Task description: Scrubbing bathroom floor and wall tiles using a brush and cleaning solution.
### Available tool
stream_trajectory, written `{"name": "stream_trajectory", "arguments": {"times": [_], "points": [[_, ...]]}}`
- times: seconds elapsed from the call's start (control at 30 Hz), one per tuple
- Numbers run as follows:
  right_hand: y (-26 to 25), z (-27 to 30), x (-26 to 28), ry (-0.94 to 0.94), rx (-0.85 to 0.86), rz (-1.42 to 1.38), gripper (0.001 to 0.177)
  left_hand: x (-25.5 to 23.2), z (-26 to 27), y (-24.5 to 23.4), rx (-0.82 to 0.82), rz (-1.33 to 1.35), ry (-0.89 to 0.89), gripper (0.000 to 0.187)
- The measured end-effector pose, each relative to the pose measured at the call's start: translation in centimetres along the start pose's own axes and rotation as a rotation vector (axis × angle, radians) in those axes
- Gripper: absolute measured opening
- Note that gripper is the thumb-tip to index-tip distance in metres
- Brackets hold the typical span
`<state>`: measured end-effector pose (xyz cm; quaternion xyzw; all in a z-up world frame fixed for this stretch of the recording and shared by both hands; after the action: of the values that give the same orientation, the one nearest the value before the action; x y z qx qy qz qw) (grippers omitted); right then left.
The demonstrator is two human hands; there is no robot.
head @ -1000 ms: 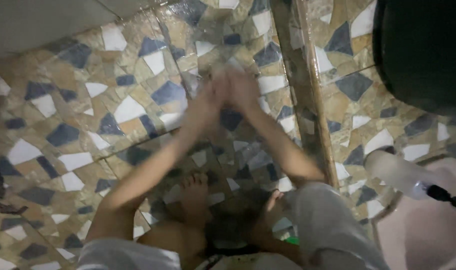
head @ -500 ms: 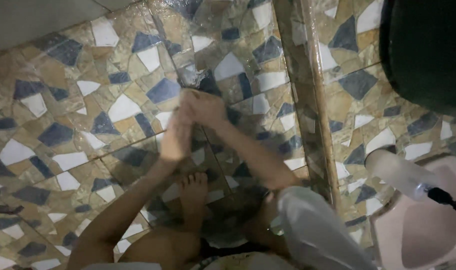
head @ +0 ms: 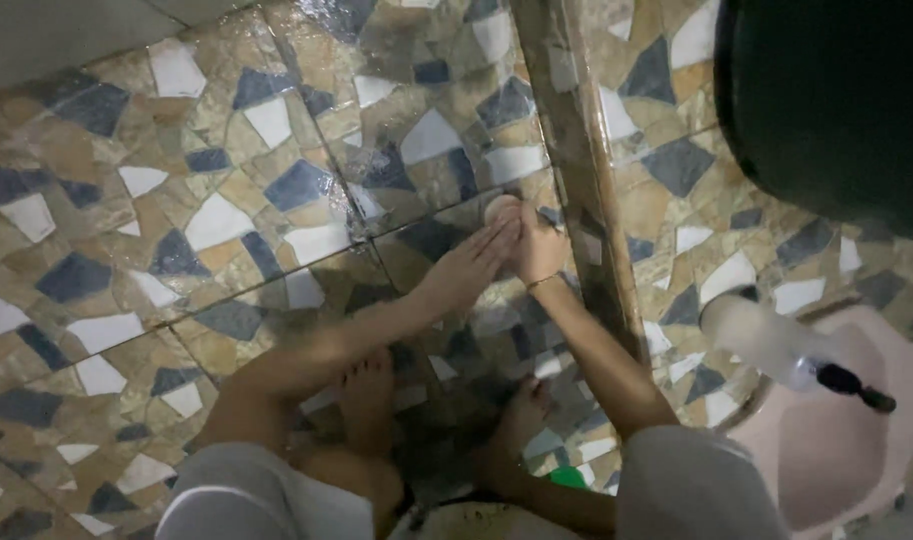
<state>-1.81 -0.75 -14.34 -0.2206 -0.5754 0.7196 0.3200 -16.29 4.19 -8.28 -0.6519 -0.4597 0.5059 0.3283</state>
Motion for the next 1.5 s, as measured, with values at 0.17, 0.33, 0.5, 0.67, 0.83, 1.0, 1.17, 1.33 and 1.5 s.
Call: {"name": "stream_trajectory", "arguments": {"times": [0.17,0.33,0.5,0.67,0.83,1.0,1.17,1.33,1.5], "points": [[-1.8,-0.8,9.0,-0.404,-0.260,-0.322,0.022,3.9,4.2,-0.7,0.289,0.234,-0.242,0.097],[3.7,-5.3,24.0,-0.533,-0.087,-0.208,0.029,11.5,12.6,-3.2,0.314,-0.312,-0.473,0.074],[-0.2,-12.0,37.7,-0.628,-0.357,-0.265,0.041,21.6,13.2,-14.9,-0.046,-0.099,-0.680,0.093],[-2.3,-15.0,37.6,-0.718,-0.125,-0.323,0.066,26.5,14.0,-8.3,0.093,-0.295,-0.649,0.079],[-0.3,-16.8,25.5,-0.823,-0.236,-0.265,0.042,23.1,7.1,-3.9,0.058,-0.107,-0.640,0.044],[-4.9,-19.3,16.6,-0.545,-0.329,-0.102,0.029,18.8,-2.5,-5.8,-0.218,-0.227,-0.299,0.071],[-4.2,-19.8,24.5,-0.652,-0.334,-0.163,0.049,23.1,1.9,-4.4,-0.200,-0.113,-0.536,0.070],[-5.2,-12.9,40.7,-0.950,-0.491,-0.188,0.044,28.7,17.2,-7.6,-0.361,0.137,-1.063,0.033],[-0.7,-8.2,51.7,-1.126,-0.620,-0.110,0.017,25.5,21.8,-15.7,-0.154,-0.356,-0.912,0.088]]}}
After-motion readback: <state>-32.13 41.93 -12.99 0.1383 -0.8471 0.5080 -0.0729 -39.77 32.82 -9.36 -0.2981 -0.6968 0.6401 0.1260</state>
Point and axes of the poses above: each hand's wrist, its own z-axis away from the middle knuckle, its own y-axis out of the palm, x = y × z, the point moved 7 cm from there along -z, towards the middle knuckle, and after that the axes turned 8 degrees about y, right-handed, at the moved point
